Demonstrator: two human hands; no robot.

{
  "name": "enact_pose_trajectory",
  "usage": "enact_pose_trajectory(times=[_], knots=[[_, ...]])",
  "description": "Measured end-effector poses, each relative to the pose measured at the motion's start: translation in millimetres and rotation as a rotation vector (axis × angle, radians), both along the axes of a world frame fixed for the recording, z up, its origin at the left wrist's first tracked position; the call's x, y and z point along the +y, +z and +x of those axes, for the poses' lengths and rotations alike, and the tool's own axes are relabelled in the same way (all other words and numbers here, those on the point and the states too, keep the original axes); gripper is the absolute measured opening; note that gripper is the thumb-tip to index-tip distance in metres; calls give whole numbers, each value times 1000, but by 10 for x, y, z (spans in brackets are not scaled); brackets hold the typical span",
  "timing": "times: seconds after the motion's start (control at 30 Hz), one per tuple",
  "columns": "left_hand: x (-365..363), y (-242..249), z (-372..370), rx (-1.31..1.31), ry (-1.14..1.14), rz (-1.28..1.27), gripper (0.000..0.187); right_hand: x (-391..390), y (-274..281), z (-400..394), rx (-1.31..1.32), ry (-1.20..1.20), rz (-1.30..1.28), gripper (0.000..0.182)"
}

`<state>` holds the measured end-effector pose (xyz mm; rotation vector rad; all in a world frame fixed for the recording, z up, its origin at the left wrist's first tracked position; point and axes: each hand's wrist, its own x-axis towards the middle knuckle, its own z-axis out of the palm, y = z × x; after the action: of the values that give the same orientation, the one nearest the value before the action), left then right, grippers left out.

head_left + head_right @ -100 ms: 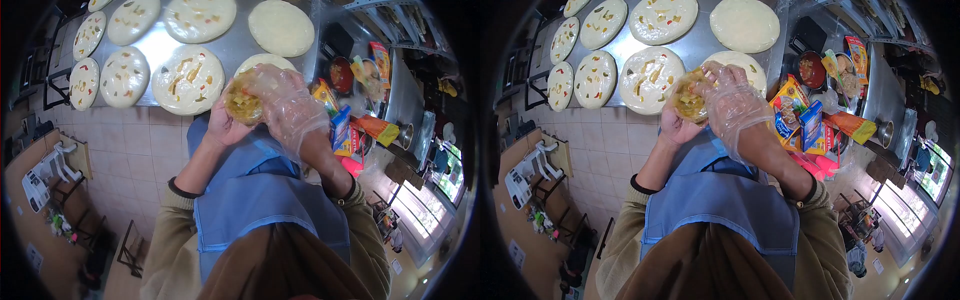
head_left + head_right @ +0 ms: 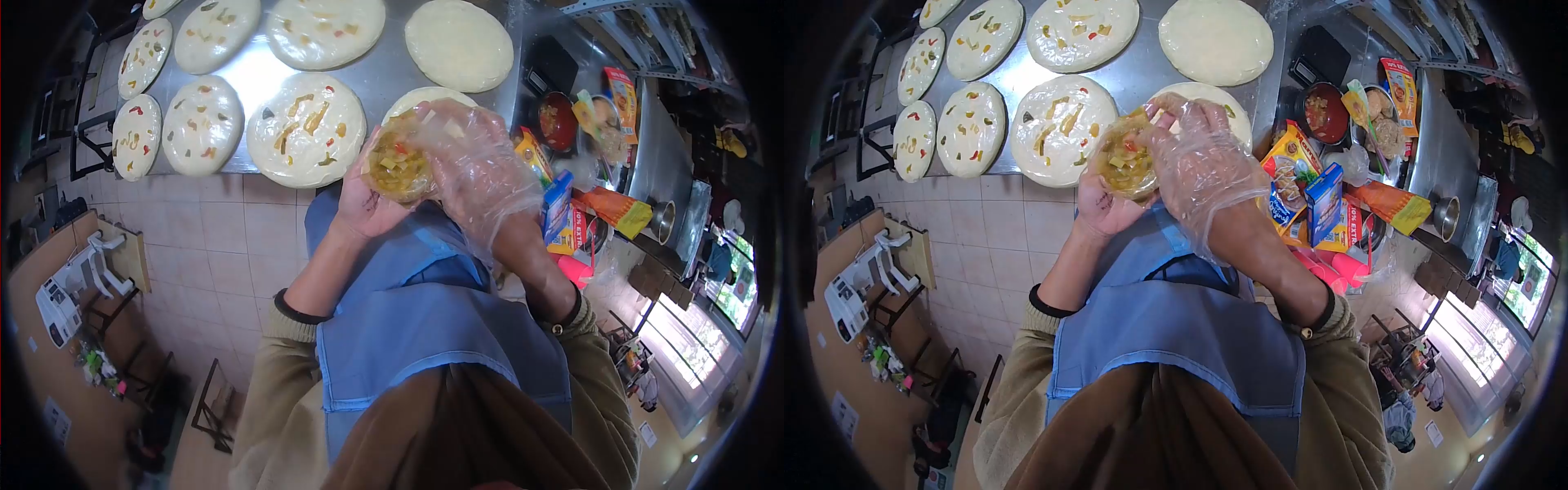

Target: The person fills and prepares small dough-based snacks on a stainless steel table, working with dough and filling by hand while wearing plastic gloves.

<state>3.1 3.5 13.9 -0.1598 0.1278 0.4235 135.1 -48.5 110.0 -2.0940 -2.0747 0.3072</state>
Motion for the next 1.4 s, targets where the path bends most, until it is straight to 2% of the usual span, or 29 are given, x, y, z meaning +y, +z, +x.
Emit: enact_pose_trajectory(times=[0.07,0.17,0.47,0.57,0.67,0.77,0.97,1.07,1.17,1.27,1.4], knots=[[14,71,32,-86,24,-7,54,35,6,-5,27,-55,37,32],[4,97,43,-78,8,4,51,64,-25,-35,-34,-24,90,30],[-40,-107,9,40,4,-3,47,87,-247,-86,5,-26,56,27],[-18,-52,14,29,15,-18,45,156,-194,-75,67,-34,15,25],[-26,-193,-18,-50,6,-55,47,171,-119,-18,231,-72,-21,22],[11,4,24,-28,31,-63,48,149,-235,103,416,-70,-28,21],[27,-36,53,-61,14,-51,48,137,-182,98,274,-66,76,21],[10,-108,47,-168,18,-110,49,144,-221,106,311,-81,25,21],[22,-172,31,-200,26,-95,49,131,-245,249,302,95,135,21],[62,-87,31,-12,64,-16,49,144,-203,411,588,-155,42,22],[116,-174,-81,24,104,13,52,152,-526,864,519,-251,-22,20]])
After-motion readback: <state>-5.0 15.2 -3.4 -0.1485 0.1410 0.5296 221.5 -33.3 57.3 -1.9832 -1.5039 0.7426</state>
